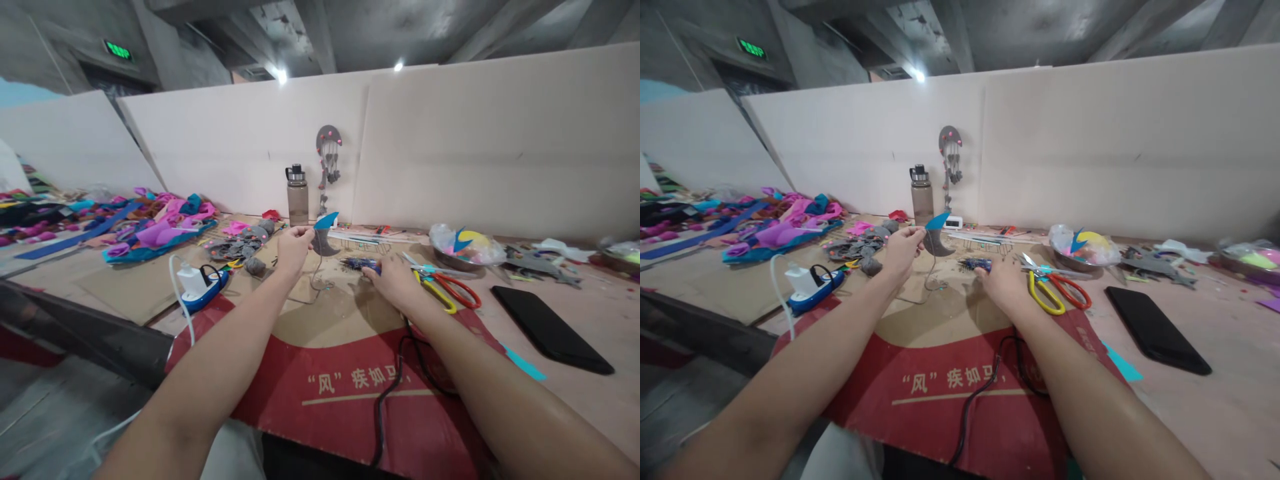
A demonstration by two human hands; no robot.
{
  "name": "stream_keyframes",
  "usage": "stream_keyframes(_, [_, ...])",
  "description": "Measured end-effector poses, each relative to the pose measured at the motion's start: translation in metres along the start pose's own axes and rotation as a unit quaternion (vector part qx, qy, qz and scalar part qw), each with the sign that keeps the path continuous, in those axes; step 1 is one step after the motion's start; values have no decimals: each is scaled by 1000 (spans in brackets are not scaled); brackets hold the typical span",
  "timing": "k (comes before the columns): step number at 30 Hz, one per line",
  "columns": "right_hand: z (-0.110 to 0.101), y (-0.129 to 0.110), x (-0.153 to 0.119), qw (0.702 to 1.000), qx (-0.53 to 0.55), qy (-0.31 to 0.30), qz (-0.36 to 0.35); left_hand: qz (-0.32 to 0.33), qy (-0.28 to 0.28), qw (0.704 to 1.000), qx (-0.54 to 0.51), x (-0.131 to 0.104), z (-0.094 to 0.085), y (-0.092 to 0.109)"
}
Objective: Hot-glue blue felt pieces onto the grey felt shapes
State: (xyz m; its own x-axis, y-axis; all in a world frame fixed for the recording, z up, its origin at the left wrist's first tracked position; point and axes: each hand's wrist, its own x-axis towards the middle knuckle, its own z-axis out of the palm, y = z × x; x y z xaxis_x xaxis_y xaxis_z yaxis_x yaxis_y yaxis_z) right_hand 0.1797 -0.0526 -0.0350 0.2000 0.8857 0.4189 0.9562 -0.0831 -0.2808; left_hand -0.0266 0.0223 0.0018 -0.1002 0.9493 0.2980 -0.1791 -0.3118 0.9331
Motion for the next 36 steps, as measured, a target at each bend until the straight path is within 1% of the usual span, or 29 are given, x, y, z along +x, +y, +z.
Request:
stream_keyframes(3, [21, 11, 2, 1000, 15, 11, 18, 23, -16, 1000, 13, -2, 3, -1])
stream_keyframes(5, [29, 17, 5, 999, 33, 5, 27, 44, -30, 998, 15, -3, 6, -4])
stream_keyframes(8, [32, 26, 12, 995, 81, -8, 51, 71, -47, 996, 7, -4, 8, -7])
stream_keyframes(10, [31, 31, 17, 987, 152, 3, 58, 62, -49, 997, 8, -4, 8, -7])
stream_keyframes(11, [29, 32, 20, 978, 201, 8, 64, 47, -45, 998, 8, -5, 7, -7])
stream_keyframes(12, [27, 33, 21, 962, 260, 8, 83, 30, -40, 999, 3, -5, 7, -6])
stream_keyframes(13, [24, 32, 22, 940, 322, 2, 113, 12, -36, 999, -6, -5, 6, -5])
stream_keyframes(15, [17, 26, 22, 879, 432, -25, 200, -17, -30, 999, -40, -4, 5, -2])
stream_keyframes(16, [13, 22, 21, 856, 460, -36, 232, -29, -29, 997, -59, -4, 4, -2])
stream_keyframes(17, [8, 18, 20, 842, 477, -43, 248, -40, -27, 996, -75, -4, 4, -1])
stream_keyframes(20, [-6, 3, 15, 819, 515, -48, 250, -65, -21, 991, -112, -3, 5, -1])
stream_keyframes(22, [-15, -7, 11, 799, 555, -26, 232, -74, -20, 989, -125, -2, 5, -1])
stream_keyframes(24, [-22, -17, 7, 788, 585, 7, 193, -83, -19, 988, -128, -1, 5, -2])
stream_keyframes(26, [-27, -27, 3, 794, 591, 25, 139, -88, -18, 988, -129, 0, 4, -3])
stream_keyframes(30, [-28, -36, -5, 830, 556, 26, 38, -77, -30, 987, -140, 0, 5, -5])
stream_keyframes(33, [-23, -34, -7, 864, 503, 28, 6, -68, -42, 987, -140, 0, 6, -6])
stream_keyframes(36, [-19, -31, -7, 894, 444, 51, -27, -67, -56, 986, -143, -1, 7, -7])
